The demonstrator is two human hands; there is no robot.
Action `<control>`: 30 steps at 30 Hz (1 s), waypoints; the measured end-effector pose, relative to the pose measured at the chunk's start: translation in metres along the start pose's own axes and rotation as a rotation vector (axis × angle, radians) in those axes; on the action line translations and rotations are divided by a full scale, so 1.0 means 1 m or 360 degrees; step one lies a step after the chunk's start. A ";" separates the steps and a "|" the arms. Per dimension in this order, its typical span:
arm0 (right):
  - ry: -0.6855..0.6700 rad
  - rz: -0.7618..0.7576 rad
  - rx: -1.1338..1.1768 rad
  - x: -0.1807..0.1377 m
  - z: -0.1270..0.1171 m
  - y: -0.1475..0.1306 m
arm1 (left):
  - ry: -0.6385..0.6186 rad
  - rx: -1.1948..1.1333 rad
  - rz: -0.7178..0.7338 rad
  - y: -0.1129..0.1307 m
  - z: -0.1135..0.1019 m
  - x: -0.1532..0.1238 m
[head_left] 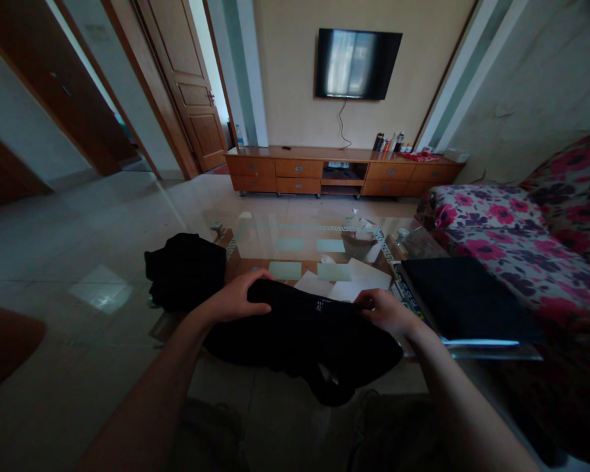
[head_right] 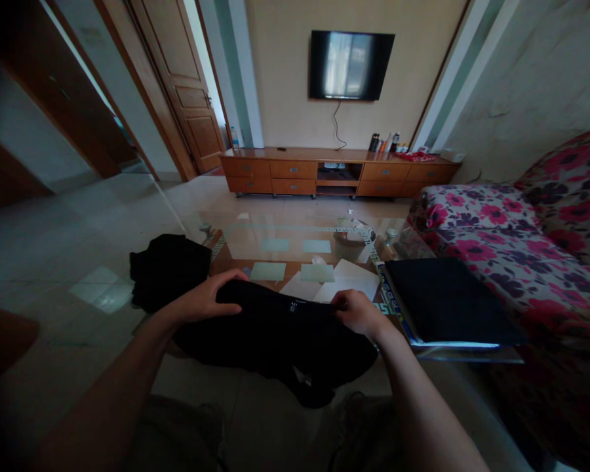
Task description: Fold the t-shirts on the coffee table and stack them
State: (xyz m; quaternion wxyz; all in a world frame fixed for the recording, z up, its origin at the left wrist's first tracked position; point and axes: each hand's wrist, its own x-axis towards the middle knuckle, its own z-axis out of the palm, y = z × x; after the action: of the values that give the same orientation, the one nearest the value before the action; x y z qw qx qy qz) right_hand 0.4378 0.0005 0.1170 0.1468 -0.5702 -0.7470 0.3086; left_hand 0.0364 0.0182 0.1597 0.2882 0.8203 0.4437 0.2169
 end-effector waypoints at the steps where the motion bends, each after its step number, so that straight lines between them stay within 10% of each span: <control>1: 0.0005 0.0028 -0.0019 0.000 -0.004 0.004 | -0.0039 -0.0002 0.0028 0.000 -0.003 -0.002; 11: -0.0165 0.0235 0.0896 -0.007 -0.008 0.015 | 0.0282 0.0136 -0.0119 -0.019 -0.001 0.000; 18: -0.0169 0.0327 0.1148 -0.022 -0.016 -0.025 | 0.0680 0.0090 -0.0190 0.006 -0.009 -0.024; 24: -0.0501 -0.0088 0.0586 -0.052 -0.052 -0.053 | 0.0514 0.0142 -0.0252 0.026 -0.030 -0.077; 30: 0.0021 -0.0327 -0.0380 -0.075 -0.097 -0.071 | -0.0042 0.0247 -0.0202 0.057 -0.064 -0.120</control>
State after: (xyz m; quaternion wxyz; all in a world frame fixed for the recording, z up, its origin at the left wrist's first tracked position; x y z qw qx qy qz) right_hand 0.4620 -0.0530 0.2457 0.1137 -0.5061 -0.8319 0.1972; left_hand -0.0298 -0.0908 0.2329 0.2427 0.8133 0.5064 0.1524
